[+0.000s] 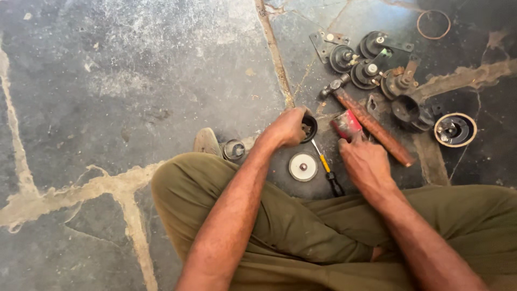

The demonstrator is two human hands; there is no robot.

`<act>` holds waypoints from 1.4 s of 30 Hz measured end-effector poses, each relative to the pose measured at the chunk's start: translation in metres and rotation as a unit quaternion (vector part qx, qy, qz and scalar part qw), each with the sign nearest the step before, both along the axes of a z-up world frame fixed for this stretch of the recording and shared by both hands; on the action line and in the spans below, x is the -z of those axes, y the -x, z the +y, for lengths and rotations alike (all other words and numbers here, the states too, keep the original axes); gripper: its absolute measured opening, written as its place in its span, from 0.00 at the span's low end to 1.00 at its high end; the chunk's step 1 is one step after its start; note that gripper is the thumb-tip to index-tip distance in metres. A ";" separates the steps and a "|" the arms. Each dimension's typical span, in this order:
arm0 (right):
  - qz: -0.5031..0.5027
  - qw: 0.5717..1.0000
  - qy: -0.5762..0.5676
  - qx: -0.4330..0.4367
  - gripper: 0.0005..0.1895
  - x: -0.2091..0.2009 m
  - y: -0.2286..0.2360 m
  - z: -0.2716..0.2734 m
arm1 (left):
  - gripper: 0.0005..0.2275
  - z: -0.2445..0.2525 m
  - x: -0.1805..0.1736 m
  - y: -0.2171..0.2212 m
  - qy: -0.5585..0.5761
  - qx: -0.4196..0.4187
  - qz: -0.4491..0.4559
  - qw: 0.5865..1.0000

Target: The person sits on the floor and uses a hammer and screwdriver to disassemble a small mechanical component. They repeatedly strike the part to separate pieces, then use the screwdriver to pry and remove internal elements.

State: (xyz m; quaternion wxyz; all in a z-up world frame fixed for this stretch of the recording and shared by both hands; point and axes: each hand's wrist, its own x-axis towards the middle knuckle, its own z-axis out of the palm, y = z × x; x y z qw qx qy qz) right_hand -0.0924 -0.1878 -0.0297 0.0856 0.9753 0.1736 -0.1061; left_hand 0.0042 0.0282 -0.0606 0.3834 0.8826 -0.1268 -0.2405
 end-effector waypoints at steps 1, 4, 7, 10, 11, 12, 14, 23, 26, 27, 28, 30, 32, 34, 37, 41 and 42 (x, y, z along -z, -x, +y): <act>0.042 0.998 0.003 0.045 0.06 0.006 0.004 0.000 | 0.19 0.000 0.002 0.000 -0.005 0.010 -0.005 1.000; -0.033 0.999 0.012 0.013 0.05 0.027 0.021 -0.005 | 0.20 -0.001 0.003 0.000 -0.006 0.056 -0.008 0.998; -0.091 0.994 -0.057 -0.021 0.05 0.046 0.029 -0.014 | 0.23 -0.001 -0.005 0.006 0.012 0.097 -0.016 0.995; -0.069 0.994 -0.074 0.045 0.09 0.051 0.026 -0.017 | 0.27 0.003 -0.021 0.020 -0.005 0.083 -0.052 0.995; -0.049 0.993 -0.086 0.066 0.08 0.050 0.024 -0.016 | 0.27 0.005 -0.027 0.024 -0.026 0.075 -0.038 0.996; -0.030 0.991 -0.099 0.087 0.08 0.047 0.022 -0.015 | 0.28 0.008 -0.034 0.028 -0.047 0.068 -0.024 0.996; -0.001 0.987 -0.112 0.113 0.09 0.041 0.022 -0.015 | 0.34 0.010 -0.047 0.035 -0.051 0.066 -0.046 0.995; -0.029 0.976 -0.180 0.120 0.14 0.049 0.031 -0.029 | 0.34 0.012 -0.062 0.047 -0.050 0.064 -0.109 0.991; -0.010 0.978 -0.161 0.133 0.13 0.053 0.028 -0.028 | 0.35 0.009 -0.065 0.050 -0.072 0.043 -0.116 0.990; -0.005 0.980 -0.143 0.139 0.13 0.053 0.028 -0.027 | 0.36 0.006 -0.065 0.052 -0.084 0.033 -0.116 0.989; 0.001 0.981 -0.126 0.145 0.13 0.052 0.029 -0.028 | 0.35 0.003 -0.065 0.053 -0.098 0.040 -0.119 0.987; -0.020 0.982 -0.131 0.132 0.22 0.048 0.029 -0.026 | 0.33 0.001 -0.064 0.055 -0.126 0.053 -0.122 0.983; -0.029 0.984 -0.114 0.136 0.23 0.039 0.031 -0.025 | 0.32 0.002 -0.062 0.055 -0.111 0.054 -0.110 0.986; -0.026 0.986 -0.073 0.150 0.18 0.024 0.032 -0.029 | 0.30 0.004 -0.058 0.054 -0.089 0.054 -0.114 0.988; -0.056 0.990 -0.053 0.120 0.12 -0.013 0.039 -0.039 | 0.24 0.009 -0.051 0.049 -0.053 0.055 -0.127 0.989; -0.045 0.974 -0.190 0.115 0.17 -0.068 0.041 -0.051 | 0.16 0.007 -0.050 0.038 -0.035 0.078 -0.098 0.991; -0.042 0.966 -0.220 0.127 0.15 -0.078 0.040 -0.051 | 0.13 0.006 -0.051 0.037 -0.039 0.084 -0.085 0.992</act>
